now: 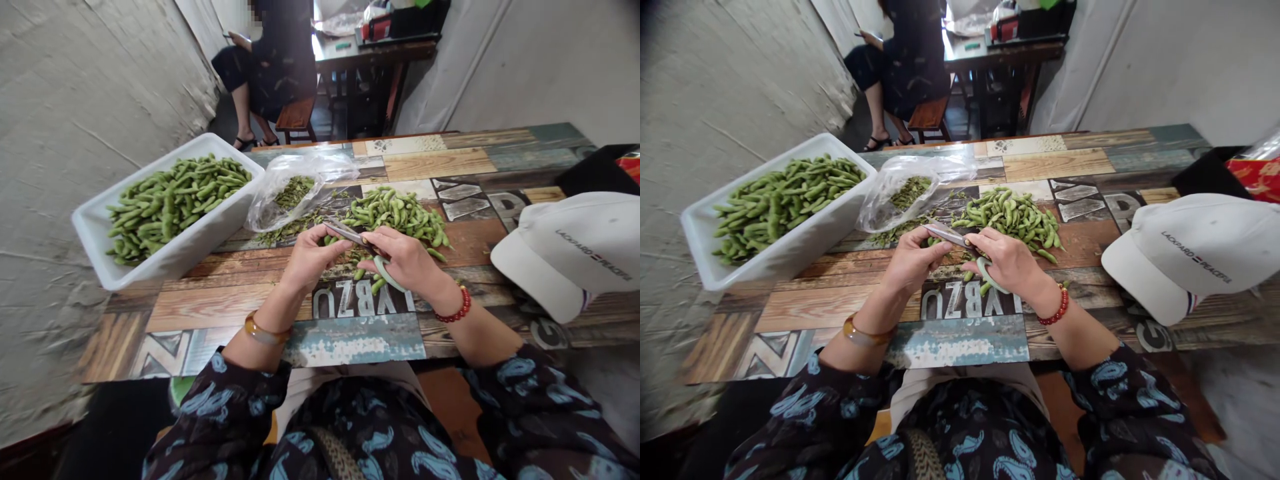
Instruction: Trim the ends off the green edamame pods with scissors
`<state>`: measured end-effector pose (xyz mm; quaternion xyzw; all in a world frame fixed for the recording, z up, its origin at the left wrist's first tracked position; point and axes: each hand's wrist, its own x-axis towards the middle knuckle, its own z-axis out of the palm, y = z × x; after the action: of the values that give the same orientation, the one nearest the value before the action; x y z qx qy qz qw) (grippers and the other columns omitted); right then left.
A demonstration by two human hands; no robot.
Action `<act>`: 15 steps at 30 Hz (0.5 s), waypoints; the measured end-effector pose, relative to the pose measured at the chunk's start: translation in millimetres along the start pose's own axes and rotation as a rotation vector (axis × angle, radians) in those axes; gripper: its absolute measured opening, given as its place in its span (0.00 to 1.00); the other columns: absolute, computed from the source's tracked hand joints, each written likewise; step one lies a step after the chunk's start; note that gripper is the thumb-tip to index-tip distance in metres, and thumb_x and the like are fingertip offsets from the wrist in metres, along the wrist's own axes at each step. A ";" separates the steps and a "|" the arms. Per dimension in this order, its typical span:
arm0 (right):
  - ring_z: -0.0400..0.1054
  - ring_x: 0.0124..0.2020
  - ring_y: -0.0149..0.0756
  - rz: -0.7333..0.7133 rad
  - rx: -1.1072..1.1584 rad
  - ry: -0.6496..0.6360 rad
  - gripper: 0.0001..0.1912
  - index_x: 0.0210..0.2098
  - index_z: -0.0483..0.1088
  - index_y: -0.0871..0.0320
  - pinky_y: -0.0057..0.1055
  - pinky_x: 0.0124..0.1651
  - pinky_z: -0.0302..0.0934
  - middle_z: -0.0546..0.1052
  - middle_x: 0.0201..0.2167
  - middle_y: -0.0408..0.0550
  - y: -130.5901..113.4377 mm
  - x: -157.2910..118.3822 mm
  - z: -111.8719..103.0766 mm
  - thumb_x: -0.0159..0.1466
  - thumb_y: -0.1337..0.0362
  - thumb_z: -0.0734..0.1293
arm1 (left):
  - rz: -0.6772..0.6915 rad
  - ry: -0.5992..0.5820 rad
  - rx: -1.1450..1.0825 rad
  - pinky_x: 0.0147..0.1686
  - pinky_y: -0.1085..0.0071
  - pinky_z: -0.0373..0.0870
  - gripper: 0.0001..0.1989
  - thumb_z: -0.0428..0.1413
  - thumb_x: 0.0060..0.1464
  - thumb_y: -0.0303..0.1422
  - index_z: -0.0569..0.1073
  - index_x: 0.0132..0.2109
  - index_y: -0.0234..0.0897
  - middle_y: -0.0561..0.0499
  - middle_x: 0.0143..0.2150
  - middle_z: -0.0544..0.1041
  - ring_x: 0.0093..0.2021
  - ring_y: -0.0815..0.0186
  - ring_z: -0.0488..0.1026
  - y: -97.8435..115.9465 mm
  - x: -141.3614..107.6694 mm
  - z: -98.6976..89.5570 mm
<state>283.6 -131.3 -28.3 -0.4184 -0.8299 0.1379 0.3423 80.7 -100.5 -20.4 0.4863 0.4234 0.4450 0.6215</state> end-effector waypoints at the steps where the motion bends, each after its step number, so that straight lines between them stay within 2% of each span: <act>1: 0.70 0.33 0.39 0.011 0.008 0.004 0.19 0.53 0.69 0.57 0.35 0.37 0.67 0.75 0.38 0.51 0.6 0.3 -0.2 0.65 0.56 0.69 | -0.012 0.010 -0.017 0.14 0.79 0.51 0.16 0.70 0.40 0.36 0.73 0.31 0.34 0.59 0.20 0.66 0.16 0.79 0.56 0.5 0.4 -0.2; 7: 0.70 0.33 0.39 0.090 0.002 0.113 0.22 0.50 0.70 0.58 0.36 0.39 0.67 0.74 0.36 0.49 6.0 1.4 -0.9 0.63 0.51 0.70 | -0.078 -0.001 -0.231 0.15 0.80 0.53 0.17 0.70 0.40 0.37 0.72 0.33 0.35 0.59 0.22 0.67 0.17 0.79 0.59 8.5 1.9 -1.4; 11: 0.68 0.32 0.38 0.068 -0.011 0.125 0.25 0.53 0.69 0.58 0.37 0.39 0.68 0.73 0.40 0.52 6.1 0.8 -1.2 0.62 0.50 0.70 | -0.082 -0.002 -0.297 0.15 0.80 0.53 0.17 0.70 0.39 0.34 0.75 0.37 0.34 0.59 0.23 0.67 0.19 0.78 0.61 11.7 1.4 -1.5; 15: 0.68 0.32 0.38 0.051 0.004 0.114 0.24 0.54 0.68 0.57 0.37 0.38 0.68 0.73 0.40 0.51 5.7 0.1 -0.4 0.62 0.51 0.70 | -0.065 0.043 -0.347 0.15 0.81 0.54 0.16 0.69 0.39 0.31 0.76 0.37 0.34 0.57 0.27 0.71 0.20 0.79 0.63 10.2 2.3 -3.7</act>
<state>287.2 -127.8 -30.8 -0.4460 -0.7978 0.1243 0.3862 76.3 -96.1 -11.3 0.3483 0.3690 0.5011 0.7010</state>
